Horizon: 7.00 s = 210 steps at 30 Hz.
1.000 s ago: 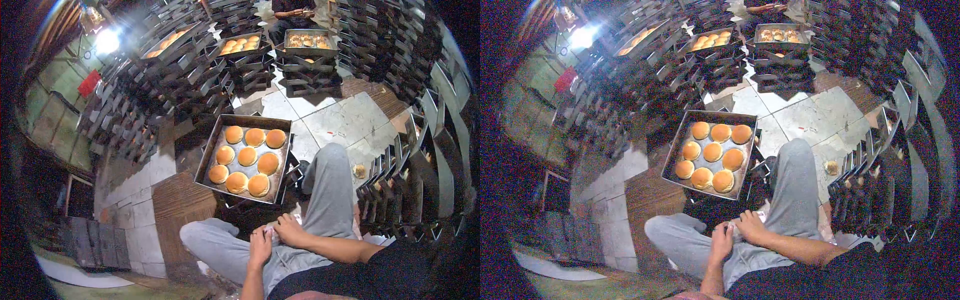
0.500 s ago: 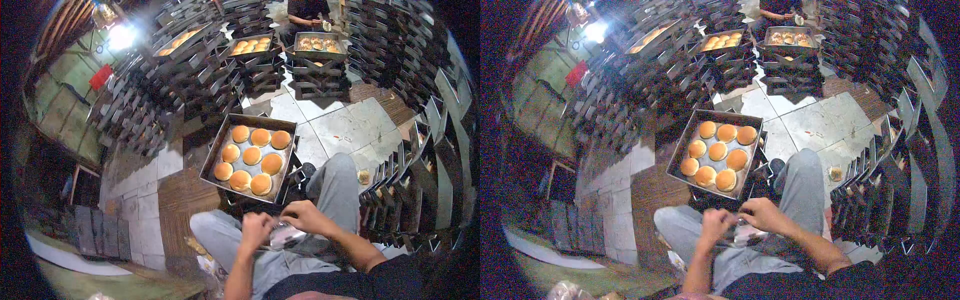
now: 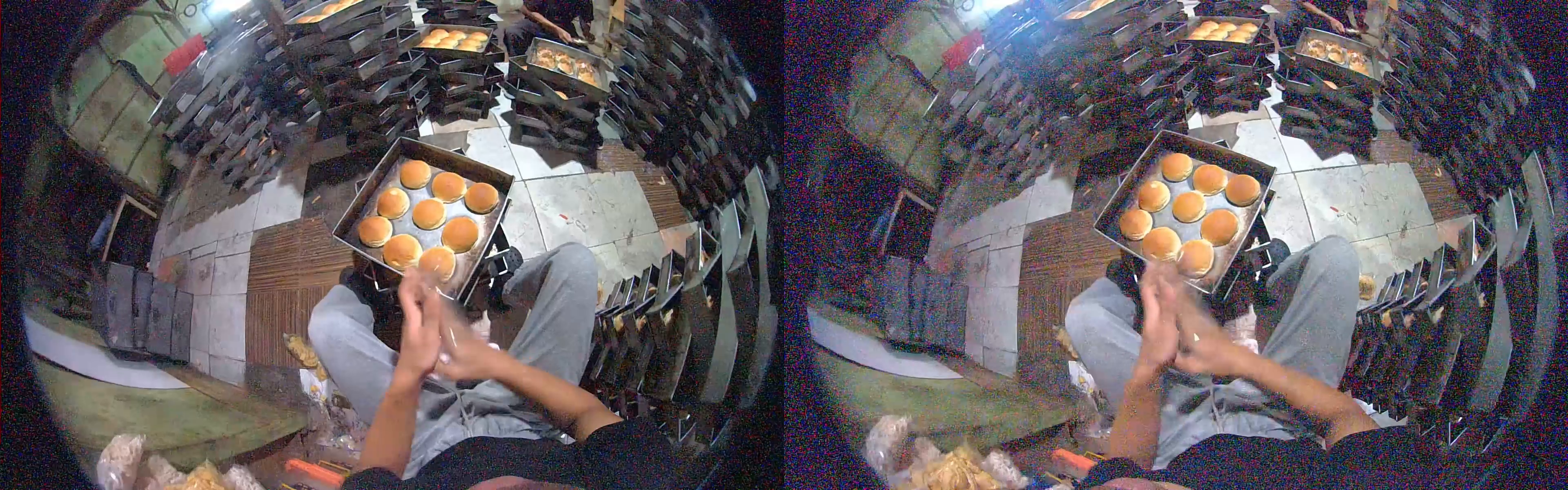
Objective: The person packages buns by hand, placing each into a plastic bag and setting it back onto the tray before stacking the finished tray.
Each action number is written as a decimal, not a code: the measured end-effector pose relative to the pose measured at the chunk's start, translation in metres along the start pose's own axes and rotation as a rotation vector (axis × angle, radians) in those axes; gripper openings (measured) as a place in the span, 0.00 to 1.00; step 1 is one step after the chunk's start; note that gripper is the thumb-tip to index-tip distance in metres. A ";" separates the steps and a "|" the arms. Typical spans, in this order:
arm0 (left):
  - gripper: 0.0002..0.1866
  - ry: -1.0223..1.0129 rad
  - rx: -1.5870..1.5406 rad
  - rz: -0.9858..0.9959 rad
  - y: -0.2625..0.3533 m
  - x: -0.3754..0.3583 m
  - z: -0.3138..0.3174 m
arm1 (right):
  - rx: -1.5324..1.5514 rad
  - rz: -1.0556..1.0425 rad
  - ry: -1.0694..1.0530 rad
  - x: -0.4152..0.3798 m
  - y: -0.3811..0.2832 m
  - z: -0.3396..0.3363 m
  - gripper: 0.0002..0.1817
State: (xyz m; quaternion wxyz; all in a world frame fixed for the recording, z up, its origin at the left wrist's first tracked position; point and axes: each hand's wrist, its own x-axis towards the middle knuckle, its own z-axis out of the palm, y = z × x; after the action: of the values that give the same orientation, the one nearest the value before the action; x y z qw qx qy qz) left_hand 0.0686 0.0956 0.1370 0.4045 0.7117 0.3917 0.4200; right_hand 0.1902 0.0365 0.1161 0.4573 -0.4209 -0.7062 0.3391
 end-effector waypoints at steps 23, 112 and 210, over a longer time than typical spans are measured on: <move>0.28 0.575 -0.974 -0.534 -0.122 0.095 -0.114 | -1.095 0.610 0.155 0.210 0.262 -0.046 0.36; 0.14 0.613 -0.041 -0.831 -0.002 -0.156 -0.089 | 1.001 1.077 -0.076 -0.016 0.055 0.113 0.17; 0.31 0.573 -1.149 -0.473 -0.061 0.027 -0.002 | -0.396 -0.115 0.078 0.048 0.012 0.001 0.30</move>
State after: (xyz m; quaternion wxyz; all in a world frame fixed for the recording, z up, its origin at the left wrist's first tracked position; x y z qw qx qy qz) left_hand 0.0625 0.1424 0.0904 0.6793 0.1401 0.3430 0.6334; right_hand 0.1819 0.0850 0.1231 0.4113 -0.4745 -0.7636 0.1505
